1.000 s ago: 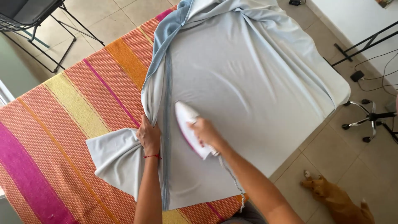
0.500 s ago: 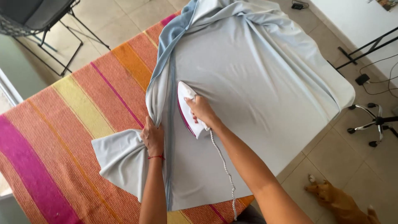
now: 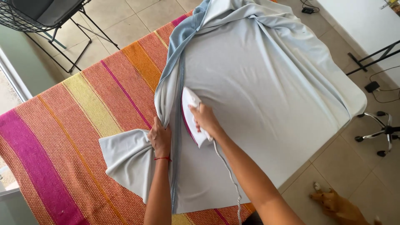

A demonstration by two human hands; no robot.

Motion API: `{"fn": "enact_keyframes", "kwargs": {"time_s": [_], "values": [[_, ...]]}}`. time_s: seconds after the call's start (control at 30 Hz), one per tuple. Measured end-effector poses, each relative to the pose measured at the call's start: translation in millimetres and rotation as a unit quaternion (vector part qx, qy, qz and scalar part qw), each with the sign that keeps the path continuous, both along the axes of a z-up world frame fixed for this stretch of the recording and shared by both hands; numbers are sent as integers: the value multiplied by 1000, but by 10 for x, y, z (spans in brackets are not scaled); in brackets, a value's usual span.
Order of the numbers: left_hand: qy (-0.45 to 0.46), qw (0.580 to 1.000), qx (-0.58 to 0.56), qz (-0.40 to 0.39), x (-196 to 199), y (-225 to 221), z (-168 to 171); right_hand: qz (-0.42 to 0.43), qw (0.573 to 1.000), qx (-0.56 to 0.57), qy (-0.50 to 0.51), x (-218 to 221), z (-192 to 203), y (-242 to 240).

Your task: Ironing a large light blue garment on an ironing board using a steam iron and a spray bottle.

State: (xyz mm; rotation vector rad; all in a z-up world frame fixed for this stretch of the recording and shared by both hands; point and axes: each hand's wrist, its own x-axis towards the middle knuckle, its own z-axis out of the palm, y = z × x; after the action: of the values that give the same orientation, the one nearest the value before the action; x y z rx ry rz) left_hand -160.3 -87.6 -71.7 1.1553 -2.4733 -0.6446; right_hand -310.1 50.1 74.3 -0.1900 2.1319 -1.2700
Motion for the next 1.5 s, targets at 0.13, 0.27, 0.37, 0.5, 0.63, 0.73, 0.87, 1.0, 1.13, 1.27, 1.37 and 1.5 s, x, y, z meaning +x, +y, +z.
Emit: {"fn": "enact_keyframes", "kwargs": {"time_s": [0.13, 0.27, 0.37, 0.5, 0.63, 0.73, 0.87, 1.0, 1.13, 1.27, 1.37, 1.5], "values": [[-9, 1000, -5, 0, -16, -32, -147, 10, 999, -14, 36, -257, -362, -99], [-13, 1000, -24, -2, -10, -42, -120, -33, 999, -16, 38, -376, -92, -228], [-14, 1000, -8, 0, -49, -83, -142, 11, 1000, -4, 29, -162, 30, -115], [-26, 1000, -11, -9, 84, -23, -118, -8, 1000, 1, 13, -330, -72, -200], [-48, 999, -2, 1, -1, -93, -279, -16, 999, 20, 23, -514, -118, -100], [-57, 998, -13, -5, -17, -114, -369, -59, 995, 46, 63, -938, -701, 409], [-36, 999, 8, -7, -17, -74, -221, -121, 986, 69, 90, -1470, -675, 1153], [-7, 1000, 13, 10, -2, -5, -123, -161, 982, 67, 67, -1444, -703, 1159], [-15, 1000, -6, -11, 9, -38, -177, -104, 994, -27, 4, -1048, -980, 401], [-22, 999, -30, -27, -8, -100, -313, -18, 1000, 6, -6, -557, -228, -2], [-52, 997, -45, -28, 59, -113, -354, -50, 998, 18, 19, -1045, -719, 445], [-42, 999, -24, 4, -36, -109, -419, -142, 983, 92, 71, -1624, -496, 1098]]}}
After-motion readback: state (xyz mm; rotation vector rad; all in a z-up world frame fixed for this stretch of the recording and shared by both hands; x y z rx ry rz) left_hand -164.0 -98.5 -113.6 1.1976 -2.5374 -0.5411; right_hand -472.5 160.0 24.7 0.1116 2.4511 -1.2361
